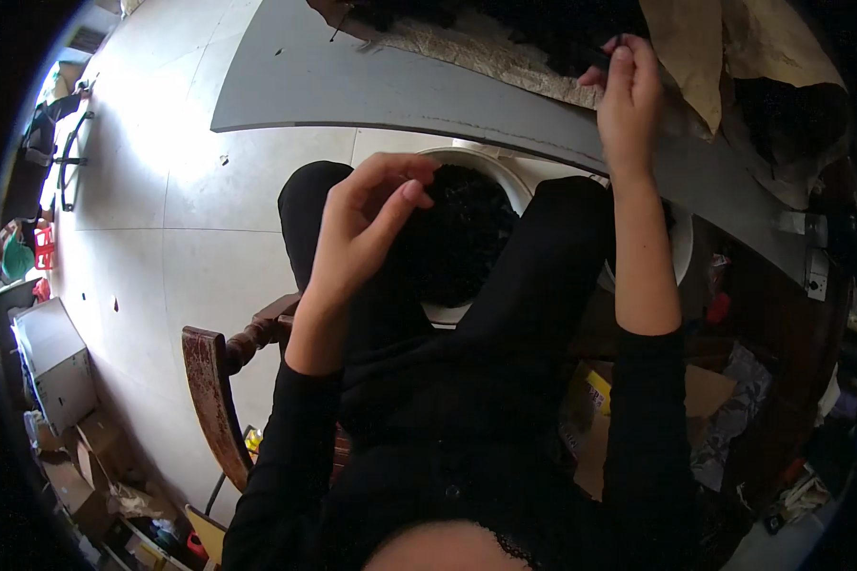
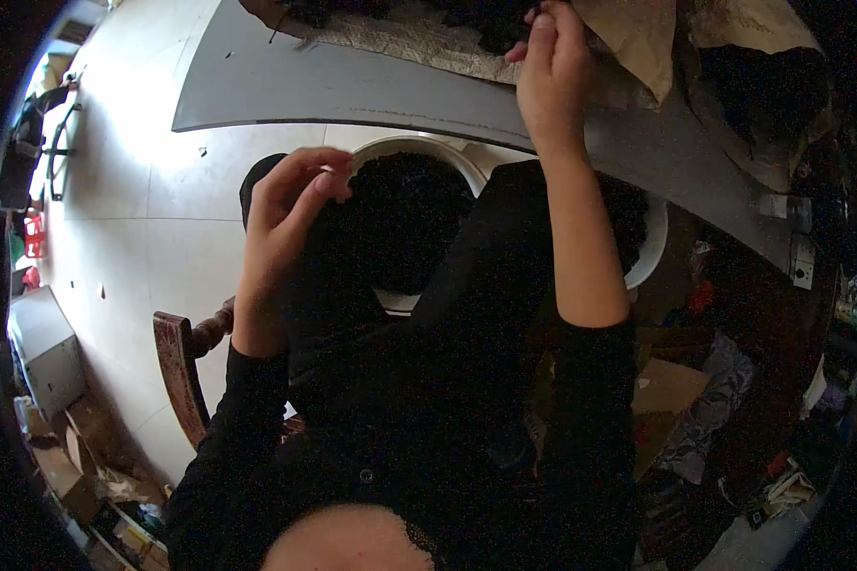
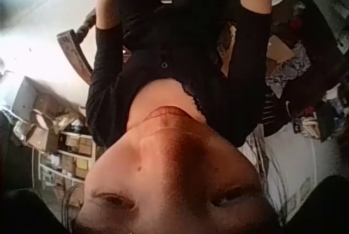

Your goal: Inspecting small black plastic parts taken from a bag and placing them into a collection bucket.

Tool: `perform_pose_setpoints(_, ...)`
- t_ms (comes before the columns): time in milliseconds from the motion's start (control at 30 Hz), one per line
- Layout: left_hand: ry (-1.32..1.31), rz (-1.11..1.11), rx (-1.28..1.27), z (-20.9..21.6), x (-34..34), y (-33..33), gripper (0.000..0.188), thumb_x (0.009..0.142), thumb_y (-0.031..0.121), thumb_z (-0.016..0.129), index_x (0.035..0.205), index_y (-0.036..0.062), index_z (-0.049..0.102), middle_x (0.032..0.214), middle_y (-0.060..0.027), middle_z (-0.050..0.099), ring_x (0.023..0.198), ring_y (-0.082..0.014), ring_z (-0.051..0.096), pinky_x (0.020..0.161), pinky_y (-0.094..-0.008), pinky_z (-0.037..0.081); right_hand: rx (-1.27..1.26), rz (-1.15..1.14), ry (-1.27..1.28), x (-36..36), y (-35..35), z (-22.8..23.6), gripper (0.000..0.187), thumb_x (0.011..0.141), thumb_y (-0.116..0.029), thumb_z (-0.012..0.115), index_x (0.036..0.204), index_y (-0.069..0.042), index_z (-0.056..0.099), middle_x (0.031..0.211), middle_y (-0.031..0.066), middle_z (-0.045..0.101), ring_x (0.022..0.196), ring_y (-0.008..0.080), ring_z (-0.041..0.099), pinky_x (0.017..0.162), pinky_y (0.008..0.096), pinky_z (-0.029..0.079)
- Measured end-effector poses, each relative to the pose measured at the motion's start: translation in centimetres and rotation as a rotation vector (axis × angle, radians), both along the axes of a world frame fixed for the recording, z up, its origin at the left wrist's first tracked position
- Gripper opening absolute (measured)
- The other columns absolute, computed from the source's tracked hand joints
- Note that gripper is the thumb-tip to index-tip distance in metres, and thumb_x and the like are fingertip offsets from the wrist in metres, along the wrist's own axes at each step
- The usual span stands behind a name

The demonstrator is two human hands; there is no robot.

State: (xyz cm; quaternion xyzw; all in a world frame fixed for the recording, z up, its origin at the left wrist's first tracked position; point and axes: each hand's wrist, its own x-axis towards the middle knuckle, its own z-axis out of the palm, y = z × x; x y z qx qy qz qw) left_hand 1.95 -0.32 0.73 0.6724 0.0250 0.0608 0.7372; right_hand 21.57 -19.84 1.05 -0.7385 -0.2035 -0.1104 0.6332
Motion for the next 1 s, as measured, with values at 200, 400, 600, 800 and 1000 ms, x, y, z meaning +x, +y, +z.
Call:
perform_pose_setpoints(200,-0.029,0.067,-0.244,0.7,3.0,-3.7,0.036,0.086,0.011,0.055,0.118,-0.0027,0.048,0.107,-0.0092,0.054,0.083,-0.0108,0.055,0.077,-0.0228,0.044,0.540,0.415,0.469,-6.8,1.2,0.8,0.021,0.093,-0.027,0.042,0.088,-0.007,0.044,0.099,0.0085,0.049,0.064,0.0151,0.047,0.065,0.0302,0.042)
perform_pose_setpoints(400,-0.052,0.005,-0.517,0.7,1.8,-3.6,0.026,0.079,0.002,0.061,0.104,-0.0044,0.056,0.094,-0.0117,0.059,0.084,-0.0156,0.057,0.078,-0.0246,0.046,0.662,0.771,0.661,-12.3,1.7,0.6,0.034,0.084,-0.039,0.057,0.089,-0.007,0.044,0.100,0.0079,0.047,0.065,0.0118,0.049,0.066,0.0275,0.042)
perform_pose_setpoints(600,-0.302,0.011,-0.114,0.8,0.6,-2.1,0.021,0.069,0.004,0.070,0.088,-0.0038,0.064,0.091,-0.0116,0.059,0.083,-0.0185,0.056,0.075,-0.0279,0.045,0.398,0.848,0.902,-13.0,1.0,1.7,0.042,0.073,-0.034,0.071,0.093,-0.005,0.049,0.090,0.0045,0.052,0.071,0.0108,0.052,0.068,0.0245,0.042)
perform_pose_setpoints(800,-0.349,0.031,0.092,1.8,0.2,-2.3,0.025,0.060,-0.004,0.072,0.083,-0.0038,0.064,0.085,-0.0105,0.060,0.080,-0.0176,0.059,0.071,-0.0254,0.046,0.500,0.704,0.927,-14.3,1.3,2.8,0.013,0.079,-0.004,0.060,0.090,-0.004,0.052,0.086,0.0022,0.055,0.080,0.0100,0.053,0.073,0.0220,0.041)
perform_pose_setpoints(1000,-0.410,0.084,0.264,1.8,-0.2,-2.7,0.028,0.058,-0.003,0.072,0.085,-0.0023,0.064,0.083,-0.0102,0.060,0.075,-0.0181,0.059,0.066,-0.0261,0.047,0.669,0.725,0.947,-14.5,1.4,2.0,0.006,0.081,-0.004,0.057,0.085,-0.005,0.053,0.085,0.0027,0.056,0.081,0.0081,0.053,0.071,0.0202,0.042)
